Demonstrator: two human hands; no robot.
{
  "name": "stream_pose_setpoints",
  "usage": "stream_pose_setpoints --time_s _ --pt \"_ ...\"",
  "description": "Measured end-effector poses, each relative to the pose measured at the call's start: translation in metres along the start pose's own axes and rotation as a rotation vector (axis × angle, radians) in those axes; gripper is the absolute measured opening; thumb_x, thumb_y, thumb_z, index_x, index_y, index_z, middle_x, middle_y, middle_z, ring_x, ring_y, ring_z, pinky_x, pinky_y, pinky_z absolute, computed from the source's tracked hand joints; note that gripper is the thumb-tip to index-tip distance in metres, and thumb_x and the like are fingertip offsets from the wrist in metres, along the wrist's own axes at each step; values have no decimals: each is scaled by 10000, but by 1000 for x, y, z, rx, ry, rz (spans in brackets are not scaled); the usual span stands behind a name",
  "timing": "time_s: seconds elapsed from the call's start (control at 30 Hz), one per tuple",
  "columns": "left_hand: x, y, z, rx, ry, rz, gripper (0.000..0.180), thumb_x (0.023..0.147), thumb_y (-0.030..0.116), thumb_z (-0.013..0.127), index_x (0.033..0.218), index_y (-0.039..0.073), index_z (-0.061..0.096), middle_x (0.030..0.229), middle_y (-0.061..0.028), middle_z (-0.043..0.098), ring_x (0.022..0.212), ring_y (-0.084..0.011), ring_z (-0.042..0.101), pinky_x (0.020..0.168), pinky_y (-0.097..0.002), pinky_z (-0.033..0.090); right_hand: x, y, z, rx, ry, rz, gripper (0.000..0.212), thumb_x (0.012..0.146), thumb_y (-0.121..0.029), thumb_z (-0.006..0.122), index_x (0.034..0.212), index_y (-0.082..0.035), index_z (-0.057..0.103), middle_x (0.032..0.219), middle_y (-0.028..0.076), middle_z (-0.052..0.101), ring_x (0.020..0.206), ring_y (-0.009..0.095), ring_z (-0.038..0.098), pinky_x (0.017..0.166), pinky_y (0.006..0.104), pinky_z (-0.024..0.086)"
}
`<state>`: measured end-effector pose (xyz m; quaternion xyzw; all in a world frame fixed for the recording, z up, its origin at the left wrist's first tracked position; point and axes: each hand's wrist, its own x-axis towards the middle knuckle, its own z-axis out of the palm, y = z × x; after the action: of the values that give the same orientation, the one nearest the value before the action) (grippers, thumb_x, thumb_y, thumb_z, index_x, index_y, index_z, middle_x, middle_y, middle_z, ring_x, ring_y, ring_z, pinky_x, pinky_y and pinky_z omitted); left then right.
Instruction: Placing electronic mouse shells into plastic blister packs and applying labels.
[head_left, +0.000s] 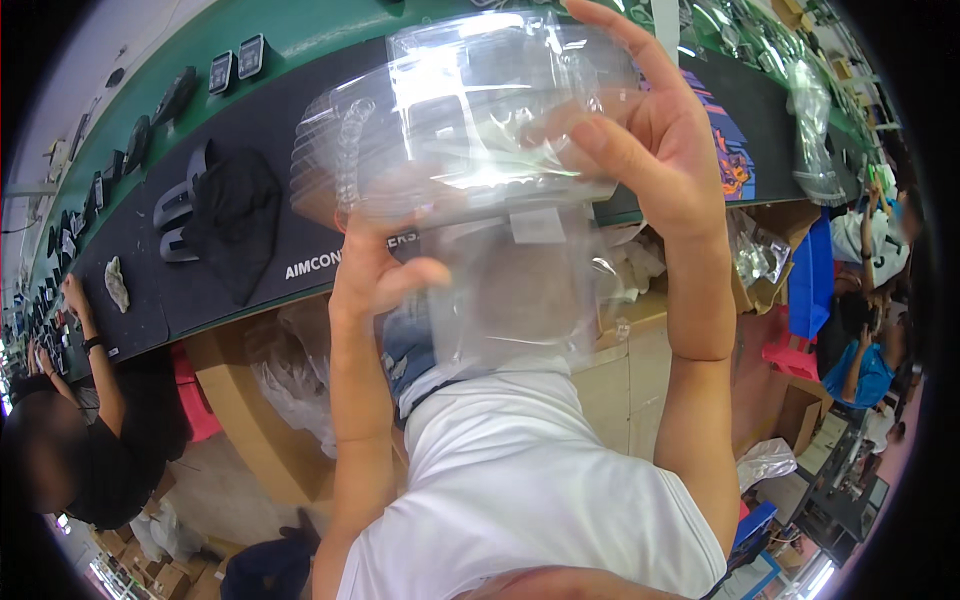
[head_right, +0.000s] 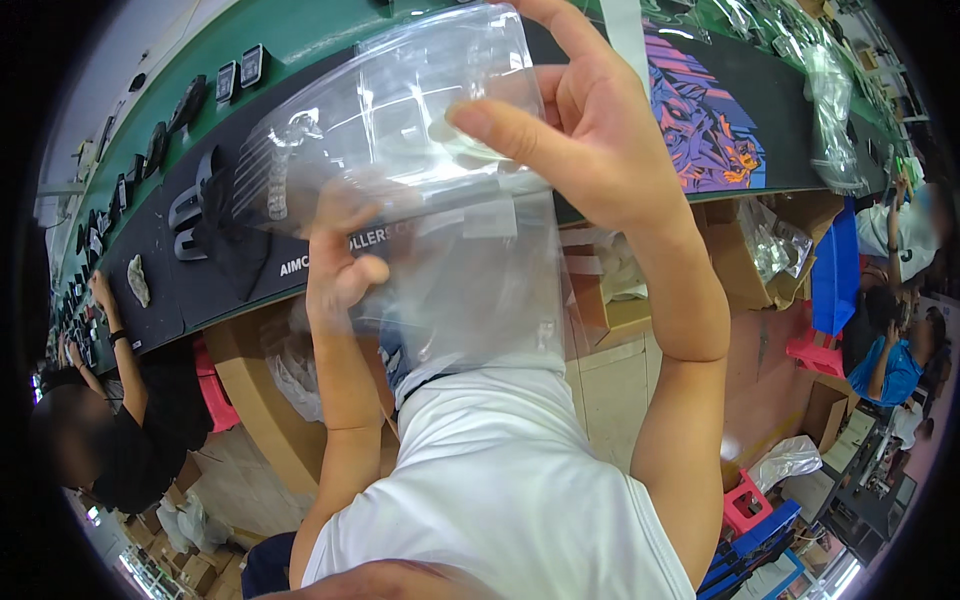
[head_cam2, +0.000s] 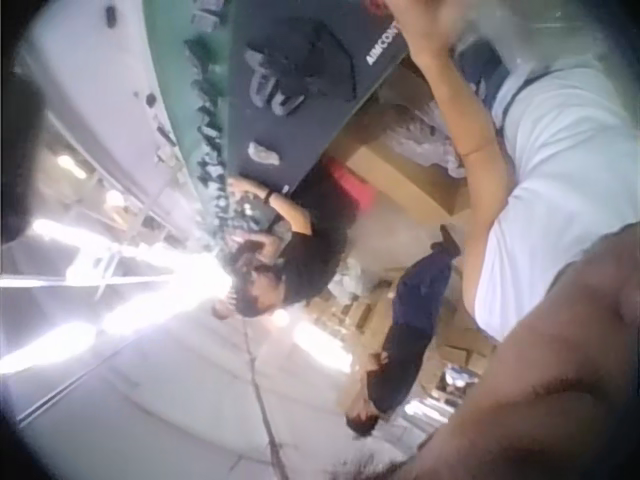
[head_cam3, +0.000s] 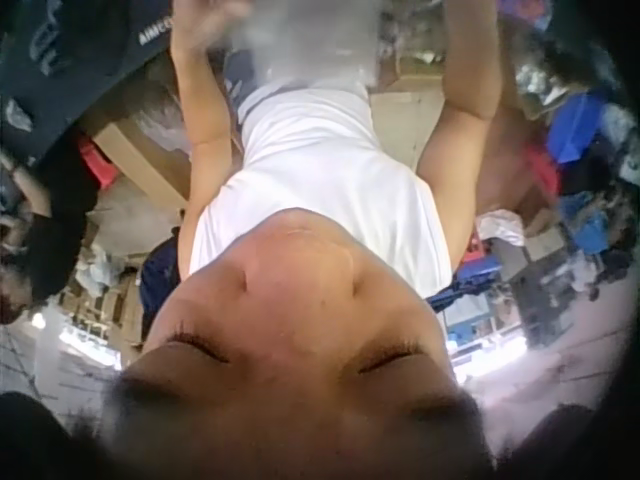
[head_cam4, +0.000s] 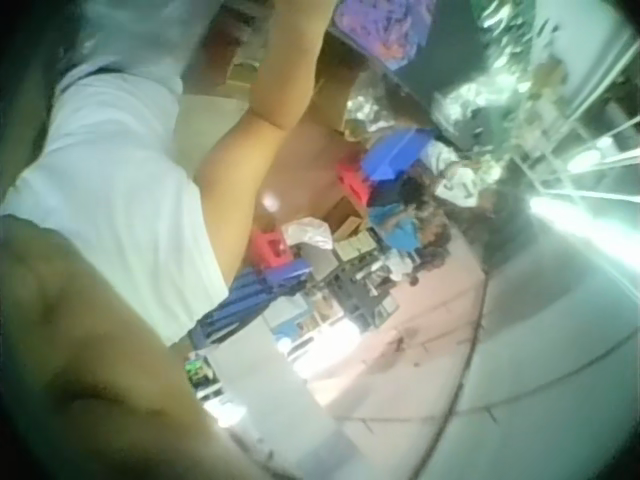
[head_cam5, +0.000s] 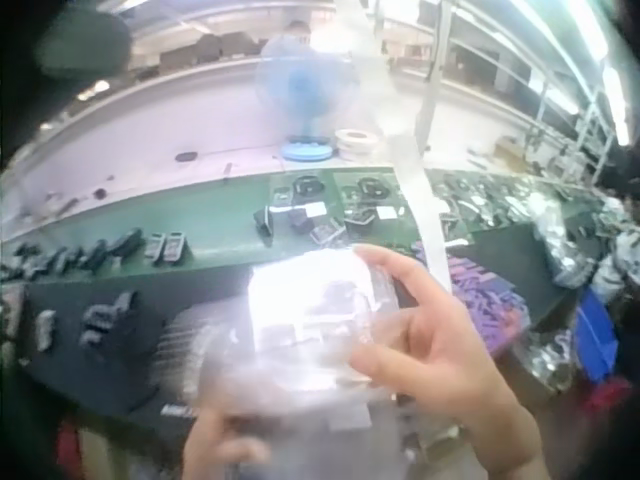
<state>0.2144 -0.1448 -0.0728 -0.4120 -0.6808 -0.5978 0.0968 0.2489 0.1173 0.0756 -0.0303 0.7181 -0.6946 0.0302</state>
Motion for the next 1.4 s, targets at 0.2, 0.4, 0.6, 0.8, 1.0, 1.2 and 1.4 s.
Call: stream_pose_setpoints --time_s 0.2,0.4,0.6,0.8,1.0,1.2,1.4 --pt "2 6 5 -88 29 -134 698 653 452 877 1160 25 659 1172 -141 659 1117 -292 612 980 -391 437 4 3 -3 41 93 21 691 893 -57 666 1479 1 305 836 40 674 712 59 598 621 185 432" --pt "16 20 18 -37 248 -260 214 875 200 722 885 -9 679 786 -82 677 699 -178 618 691 -297 475 4 -28 23 73 157 73 724 872 -42 672 1489 -1 297 897 77 692 737 75 625 641 200 461" --pt "20 25 17 52 318 -374 234 938 185 658 826 -21 663 709 -83 647 595 -131 559 587 -260 428 9 38 -26 165 -105 -151 927 789 -39 741 1534 -31 191 1053 136 687 891 148 640 804 274 482" --pt "26 27 23 6 231 -429 268 892 239 727 934 -15 652 854 -87 664 750 -149 593 713 -261 462 -1 55 4 -9 220 -266 244 908 -181 718 1027 25 665 846 8 672 732 28 553 634 196 433" --pt "90 78 20 374 585 384 447 795 178 762 1122 9 508 1162 -200 566 996 -288 617 873 -396 516 22 67 -6 -53 196 -79 328 911 -294 715 1011 15 665 774 -31 625 642 3 487 536 188 360" --pt "246 88 61 715 -456 -306 414 783 260 702 1122 22 679 1018 -169 712 984 -249 697 849 -341 532 31 76 -10 121 177 -32 331 906 -312 717 1013 -3 663 768 -39 603 597 -4 444 497 185 297" --pt "266 13 102 944 -482 -327 225 851 290 660 1002 159 763 1035 -49 742 973 -209 708 755 -390 534 37 89 2 118 230 56 517 884 -340 749 1242 -13 570 706 -36 554 536 13 417 465 194 294"
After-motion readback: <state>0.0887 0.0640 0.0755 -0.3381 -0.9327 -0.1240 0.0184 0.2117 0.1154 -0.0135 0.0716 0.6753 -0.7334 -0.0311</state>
